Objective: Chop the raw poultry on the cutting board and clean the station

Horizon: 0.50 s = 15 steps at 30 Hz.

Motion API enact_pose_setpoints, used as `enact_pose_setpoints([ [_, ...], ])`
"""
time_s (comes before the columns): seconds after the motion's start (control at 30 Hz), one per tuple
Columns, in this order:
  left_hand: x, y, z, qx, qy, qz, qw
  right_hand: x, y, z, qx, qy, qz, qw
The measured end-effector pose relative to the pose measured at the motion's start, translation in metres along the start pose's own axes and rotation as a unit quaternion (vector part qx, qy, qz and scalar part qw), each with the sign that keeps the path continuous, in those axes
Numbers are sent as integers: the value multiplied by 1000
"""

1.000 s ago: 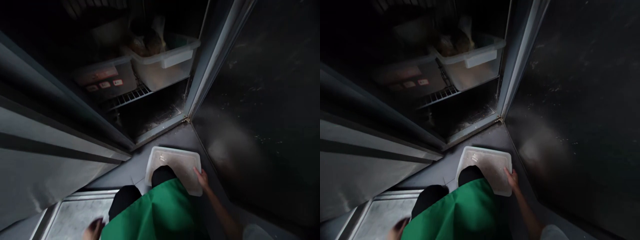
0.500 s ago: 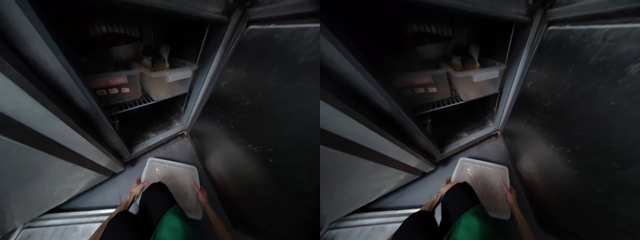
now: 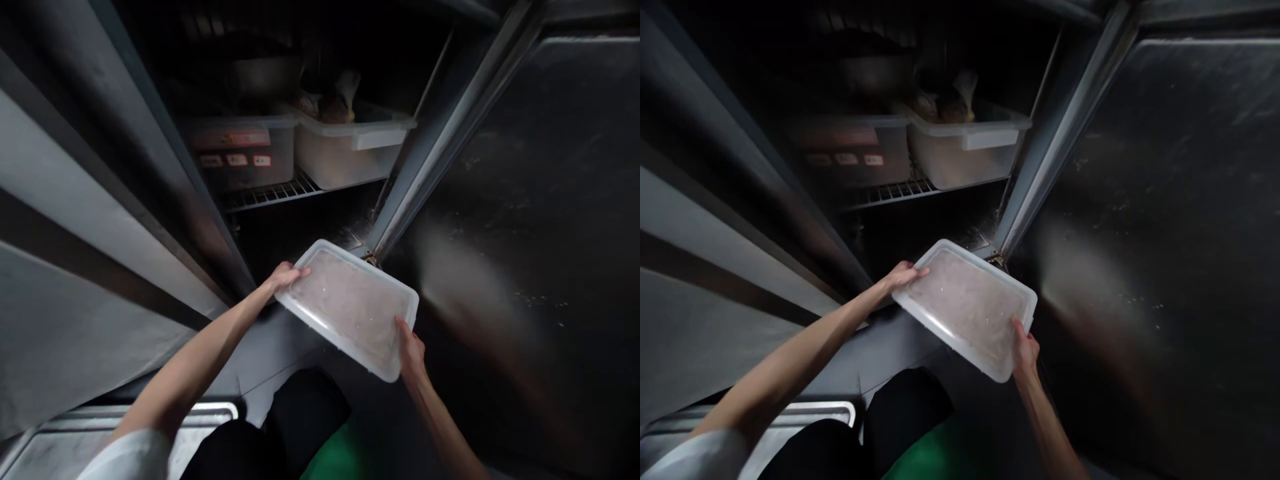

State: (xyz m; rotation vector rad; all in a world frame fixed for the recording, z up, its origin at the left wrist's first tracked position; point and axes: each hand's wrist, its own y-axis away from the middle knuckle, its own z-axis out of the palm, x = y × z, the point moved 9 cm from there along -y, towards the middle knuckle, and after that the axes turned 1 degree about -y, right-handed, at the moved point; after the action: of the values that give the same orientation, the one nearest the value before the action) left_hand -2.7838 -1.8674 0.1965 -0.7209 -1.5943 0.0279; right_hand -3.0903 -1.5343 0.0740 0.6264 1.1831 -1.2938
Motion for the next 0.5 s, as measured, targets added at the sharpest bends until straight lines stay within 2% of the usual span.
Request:
enact_pose_setpoints([
  [0.07, 44, -13, -6, 46, -57, 46, 996, -4, -11, 29, 26, -6, 8, 1000],
  [0.1, 66, -9, -9, 76, -73, 91, 990, -4, -16, 46, 32, -7, 13, 999],
  [0.17, 103, 24, -12, 127, -78, 223, 963, -7, -21, 84, 38, -4, 22, 999],
  [0.2, 111, 49, -13, 134, -71, 284, 947, -11, -23, 105, 37, -3, 20, 999],
  [0.23, 110, 76, -13, 119, -63, 328, 935, -16, -24, 126, 36, 0, 14, 999],
  [0.27, 98, 100, -13, 85, -50, 340, 935, -22, -25, 147, 31, 3, 4, 999],
  [0.3, 75, 122, -20, 72, -28, 312, 947, -28, -26, 169, 27, 6, -5, 1000],
  [0.33, 42, 140, -33, 80, 0, 254, 964, -34, -26, 189, 22, 8, -13, 1000],
  [0.4, -43, 179, -65, 135, 49, 105, 984, -44, -26, 226, 21, 7, -18, 1000],
  [0.47, -128, 227, -95, 211, 39, -25, 976, -49, -27, 255, 29, 7, -9, 999],
  [0.5, -167, 255, -107, 253, 2, -94, 963, -50, -28, 268, 33, 11, -4, 999],
])
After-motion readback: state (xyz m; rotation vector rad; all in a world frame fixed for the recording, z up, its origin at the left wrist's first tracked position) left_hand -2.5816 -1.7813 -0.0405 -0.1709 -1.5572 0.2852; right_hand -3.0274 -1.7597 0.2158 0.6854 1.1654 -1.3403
